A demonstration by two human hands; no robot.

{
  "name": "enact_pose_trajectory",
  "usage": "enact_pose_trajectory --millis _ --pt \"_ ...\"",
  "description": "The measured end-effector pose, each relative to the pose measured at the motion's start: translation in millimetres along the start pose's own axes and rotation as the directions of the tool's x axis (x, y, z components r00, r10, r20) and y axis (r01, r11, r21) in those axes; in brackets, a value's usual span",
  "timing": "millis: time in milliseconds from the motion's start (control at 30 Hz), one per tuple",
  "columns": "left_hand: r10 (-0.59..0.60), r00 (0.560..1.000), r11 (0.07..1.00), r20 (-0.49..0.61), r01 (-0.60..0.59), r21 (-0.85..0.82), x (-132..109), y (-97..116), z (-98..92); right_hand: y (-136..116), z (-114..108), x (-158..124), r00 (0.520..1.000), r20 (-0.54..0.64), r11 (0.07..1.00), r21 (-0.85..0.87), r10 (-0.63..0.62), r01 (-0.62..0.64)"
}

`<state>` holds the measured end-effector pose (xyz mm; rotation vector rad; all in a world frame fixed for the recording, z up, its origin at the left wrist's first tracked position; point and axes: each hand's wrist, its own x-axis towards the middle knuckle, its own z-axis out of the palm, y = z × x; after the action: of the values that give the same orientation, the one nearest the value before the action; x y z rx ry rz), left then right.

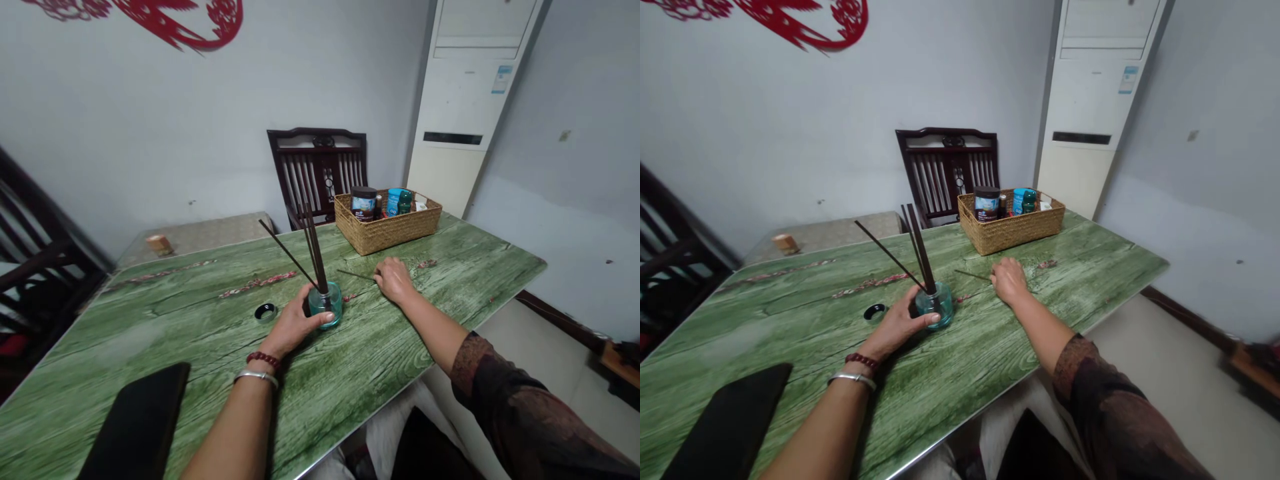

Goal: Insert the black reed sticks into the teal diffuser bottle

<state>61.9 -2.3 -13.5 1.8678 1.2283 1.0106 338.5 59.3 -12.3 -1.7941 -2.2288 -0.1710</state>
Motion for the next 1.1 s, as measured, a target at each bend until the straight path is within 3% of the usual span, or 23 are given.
enact_pose_trajectory --millis 233,433,600,700,833,967,1033,1100 --pt "0.006 1.0 1.0 -0.002 -0.006 -0.018 -1 4 -0.2 1 -2 -3 0.992 0.094 0.996 0.031 -0.089 0.086" --pt "0.025 1.0 1.0 0.007 -0.025 -0.016 -1 1 0.1 -4 -14 -6 0.995 0.063 0.981 0.178 -0.083 0.071" --pt "0.026 1.0 0.999 0.012 -0.025 -0.024 0 1 0.7 -12 -25 -15 0.927 0.309 0.959 0.249 -0.214 0.138" --pt "0.026 1.0 0.999 0.006 -0.026 -0.026 0 3 0.9 -16 -26 -20 0.91 0.345 0.965 0.204 -0.231 0.168" --pt "0.044 0.999 0.997 0.01 -0.044 -0.058 0 4 1.1 -12 -27 -22 0.947 0.253 0.974 0.163 -0.195 0.157" --pt "0.031 1.0 0.999 0.002 -0.031 -0.043 -1 5 0.8 1 -40 -13 0.996 0.011 0.922 0.379 -0.087 0.077" --pt "0.032 0.999 0.999 0.001 -0.032 -0.037 -1 5 0.6 3 -56 -7 0.988 -0.156 0.819 0.568 0.006 0.084" --pt "0.031 1.0 0.999 0.003 -0.031 -0.038 -1 5 0.4 -4 -75 -3 0.954 -0.287 0.635 0.754 0.087 0.169"
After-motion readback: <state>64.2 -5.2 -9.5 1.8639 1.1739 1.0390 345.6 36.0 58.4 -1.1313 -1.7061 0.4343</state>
